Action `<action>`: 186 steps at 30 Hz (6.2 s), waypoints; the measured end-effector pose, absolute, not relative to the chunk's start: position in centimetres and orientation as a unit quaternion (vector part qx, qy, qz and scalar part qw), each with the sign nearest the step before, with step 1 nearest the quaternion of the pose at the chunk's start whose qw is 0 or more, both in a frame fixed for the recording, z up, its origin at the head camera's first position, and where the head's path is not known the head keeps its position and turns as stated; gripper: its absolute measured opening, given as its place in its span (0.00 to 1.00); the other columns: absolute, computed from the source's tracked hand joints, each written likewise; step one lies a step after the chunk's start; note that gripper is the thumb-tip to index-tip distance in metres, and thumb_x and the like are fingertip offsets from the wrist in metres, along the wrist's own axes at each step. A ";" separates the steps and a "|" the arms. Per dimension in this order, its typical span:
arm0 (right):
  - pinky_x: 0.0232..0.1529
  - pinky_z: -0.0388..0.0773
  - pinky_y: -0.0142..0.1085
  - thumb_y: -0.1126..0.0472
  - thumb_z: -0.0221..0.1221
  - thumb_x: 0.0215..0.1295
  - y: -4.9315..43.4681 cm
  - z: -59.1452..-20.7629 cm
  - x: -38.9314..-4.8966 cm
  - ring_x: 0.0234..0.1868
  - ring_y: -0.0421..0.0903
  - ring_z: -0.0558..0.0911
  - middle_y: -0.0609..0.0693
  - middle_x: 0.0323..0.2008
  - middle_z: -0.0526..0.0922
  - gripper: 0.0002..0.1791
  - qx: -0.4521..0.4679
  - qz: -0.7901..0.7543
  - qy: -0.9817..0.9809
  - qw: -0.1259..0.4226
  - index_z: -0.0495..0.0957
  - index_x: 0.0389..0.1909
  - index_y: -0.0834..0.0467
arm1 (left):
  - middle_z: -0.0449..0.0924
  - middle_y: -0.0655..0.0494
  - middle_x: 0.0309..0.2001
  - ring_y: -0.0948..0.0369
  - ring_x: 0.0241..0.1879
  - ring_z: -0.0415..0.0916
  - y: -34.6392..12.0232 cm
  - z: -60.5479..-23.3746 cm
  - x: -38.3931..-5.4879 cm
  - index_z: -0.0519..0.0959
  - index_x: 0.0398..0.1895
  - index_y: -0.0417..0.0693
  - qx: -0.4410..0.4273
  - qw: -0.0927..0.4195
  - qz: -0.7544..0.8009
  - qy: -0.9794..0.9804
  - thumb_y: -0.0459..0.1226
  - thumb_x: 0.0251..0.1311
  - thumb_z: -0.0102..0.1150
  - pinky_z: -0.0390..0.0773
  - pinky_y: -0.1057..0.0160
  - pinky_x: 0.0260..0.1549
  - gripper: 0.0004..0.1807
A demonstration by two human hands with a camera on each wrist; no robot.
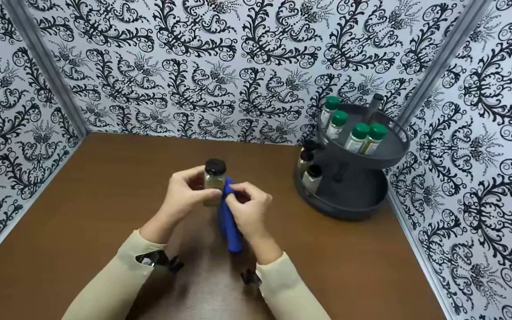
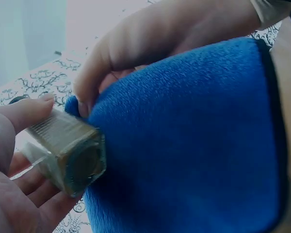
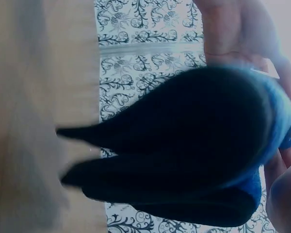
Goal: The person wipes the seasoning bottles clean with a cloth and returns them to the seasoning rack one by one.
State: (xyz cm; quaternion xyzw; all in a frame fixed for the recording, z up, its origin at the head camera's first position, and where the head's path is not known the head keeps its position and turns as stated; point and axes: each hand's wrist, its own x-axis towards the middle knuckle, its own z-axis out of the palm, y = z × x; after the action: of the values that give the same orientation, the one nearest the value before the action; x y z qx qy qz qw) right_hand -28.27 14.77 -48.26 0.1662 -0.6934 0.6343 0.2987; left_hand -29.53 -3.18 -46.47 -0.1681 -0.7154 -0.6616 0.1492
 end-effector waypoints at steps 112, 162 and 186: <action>0.26 0.89 0.42 0.67 0.61 0.58 26.8 -51.9 -35.5 0.25 0.45 0.84 0.57 0.37 0.84 0.08 0.001 0.386 -0.916 -0.107 0.86 0.36 0.64 | 0.84 0.41 0.58 0.58 0.53 0.78 -6.6 -58.7 -37.6 0.74 0.71 0.38 -0.225 0.017 -0.589 -0.776 0.20 0.42 0.58 0.75 0.65 0.56 0.42; 0.35 0.84 0.27 0.85 0.66 0.50 18.0 -46.9 -30.4 0.32 0.38 0.87 0.44 0.32 0.91 0.18 0.117 0.772 -0.611 0.132 0.88 0.39 0.63 | 0.89 0.49 0.41 0.59 0.40 0.85 -2.2 -50.2 -31.5 0.87 0.55 0.45 -0.176 0.115 -0.657 -0.723 0.32 0.44 0.83 0.87 0.56 0.46 0.30; 0.37 0.85 0.25 0.80 0.67 0.52 15.3 -49.1 -29.1 0.34 0.36 0.88 0.61 0.38 0.92 0.15 0.169 0.587 -0.747 0.262 0.91 0.40 0.66 | 0.91 0.45 0.41 0.58 0.40 0.87 -2.8 -47.6 -30.3 0.88 0.56 0.43 -0.147 0.189 -0.650 -0.721 0.35 0.44 0.85 0.89 0.57 0.45 0.30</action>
State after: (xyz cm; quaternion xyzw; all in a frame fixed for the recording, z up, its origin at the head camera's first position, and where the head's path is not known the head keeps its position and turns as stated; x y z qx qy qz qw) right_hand -29.10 15.31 -49.11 0.1689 -0.7474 0.5866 0.2622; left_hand -30.33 -2.81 -47.56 -0.1473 -0.7207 -0.6504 0.1894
